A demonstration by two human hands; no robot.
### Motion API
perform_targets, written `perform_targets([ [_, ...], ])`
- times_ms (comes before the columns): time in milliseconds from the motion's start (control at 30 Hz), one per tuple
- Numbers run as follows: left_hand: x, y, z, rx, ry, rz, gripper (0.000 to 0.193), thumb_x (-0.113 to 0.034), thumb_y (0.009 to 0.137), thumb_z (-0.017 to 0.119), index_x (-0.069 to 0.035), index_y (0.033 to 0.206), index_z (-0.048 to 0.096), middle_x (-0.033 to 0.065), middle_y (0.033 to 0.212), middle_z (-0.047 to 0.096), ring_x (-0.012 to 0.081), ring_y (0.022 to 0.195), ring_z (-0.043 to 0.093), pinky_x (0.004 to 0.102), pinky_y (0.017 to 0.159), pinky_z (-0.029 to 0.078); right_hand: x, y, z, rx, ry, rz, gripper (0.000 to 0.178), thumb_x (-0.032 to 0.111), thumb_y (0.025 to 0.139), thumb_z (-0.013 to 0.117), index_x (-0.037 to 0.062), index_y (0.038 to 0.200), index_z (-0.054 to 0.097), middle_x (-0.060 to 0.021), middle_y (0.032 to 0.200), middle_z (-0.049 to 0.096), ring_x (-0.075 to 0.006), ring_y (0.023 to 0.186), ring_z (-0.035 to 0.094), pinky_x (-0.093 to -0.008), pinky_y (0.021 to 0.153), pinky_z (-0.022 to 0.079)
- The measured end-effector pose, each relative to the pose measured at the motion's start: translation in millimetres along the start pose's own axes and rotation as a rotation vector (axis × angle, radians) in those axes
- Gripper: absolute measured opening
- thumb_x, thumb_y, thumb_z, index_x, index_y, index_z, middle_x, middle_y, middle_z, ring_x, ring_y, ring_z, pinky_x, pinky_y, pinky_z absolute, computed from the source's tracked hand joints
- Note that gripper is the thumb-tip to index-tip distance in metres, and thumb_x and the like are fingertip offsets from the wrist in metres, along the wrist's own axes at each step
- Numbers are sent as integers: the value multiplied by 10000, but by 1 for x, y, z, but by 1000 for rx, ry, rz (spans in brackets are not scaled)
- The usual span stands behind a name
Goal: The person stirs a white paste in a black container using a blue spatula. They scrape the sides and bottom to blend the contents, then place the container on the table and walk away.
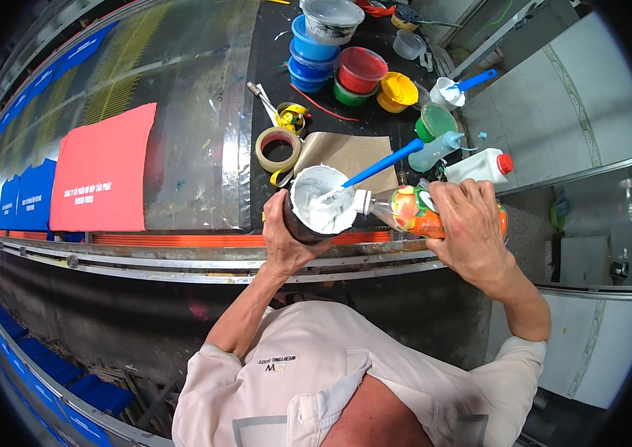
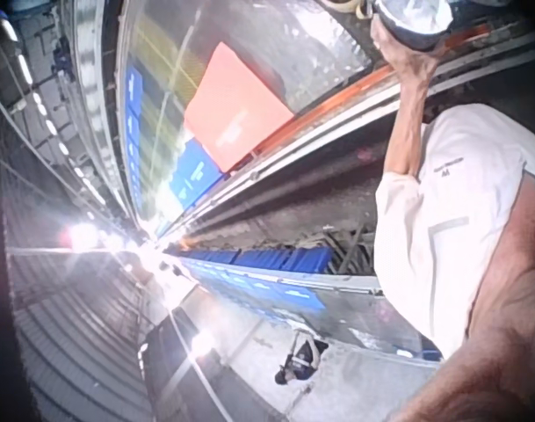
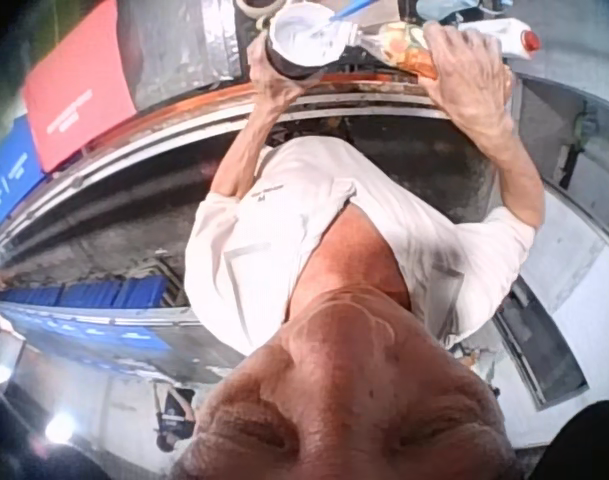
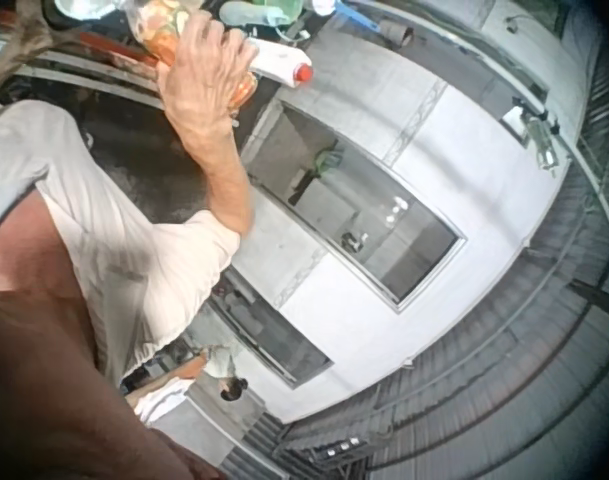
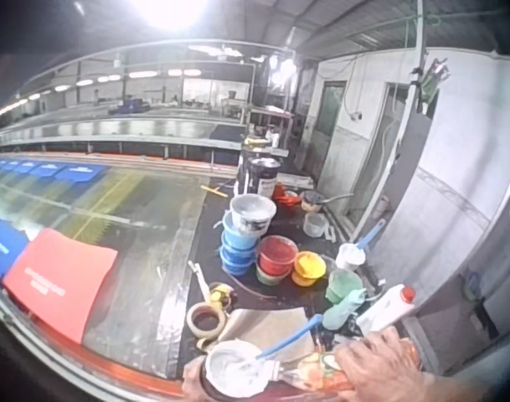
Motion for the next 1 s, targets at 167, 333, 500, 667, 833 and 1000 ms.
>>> perform_targets([
  [167,0,-5,1,56,-5,22,1180,-240,525,986,12,1471,327,245,1322,521,428,1205,558,499,1029,479,17,5,-3,27,-147,-88,545,74,678,802,-19,1175,600,-131,981,604,-282,953,567,-435,911,401],
  [333,-5,-5,-2,58,1,55,1177,-219,500,990,7,1455,341,232,1288,546,391,1167,577,463,1017,478,34,9,-14,-22,-279,-167,447,70,721,740,-54,1131,613,-158,965,605,-277,916,572,-426,877,426],
  [500,-1,-11,5,85,-38,33,1180,-207,508,973,2,1472,326,239,1339,516,436,1215,551,507,1026,477,53,13,-20,-79,-398,-229,392,99,745,711,-67,1095,648,-167,953,620,-274,904,585,-422,869,446],
  [667,-6,-12,10,95,-76,43,1177,-206,504,974,5,1465,328,238,1330,517,435,1204,553,506,1016,479,63,16,-18,-100,-496,-279,368,113,751,709,-86,1059,677,-189,937,643,-289,919,608,-425,881,460],
  [833,-9,-10,10,91,-87,37,1174,-210,511,973,14,1464,325,240,1328,518,436,1198,557,507,1014,482,67,18,-18,-71,-534,-304,358,101,751,708,-100,1047,689,-193,903,648,-297,913,611,-421,871,467],
  [1000,-9,-10,10,94,-81,38,1178,-211,512,974,17,1466,322,238,1329,518,435,1197,557,505,1014,483,71,20,-24,-77,-533,-314,334,91,747,711,-98,1021,698,-193,885,650,-294,893,608,-417,857,463],
])
Point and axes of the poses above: each hand's wrist, its own y-axis towards the middle knuckle, its own z-axis out of the palm, x = y × z, the point moved 9 cm from there along y, towards the middle knuckle
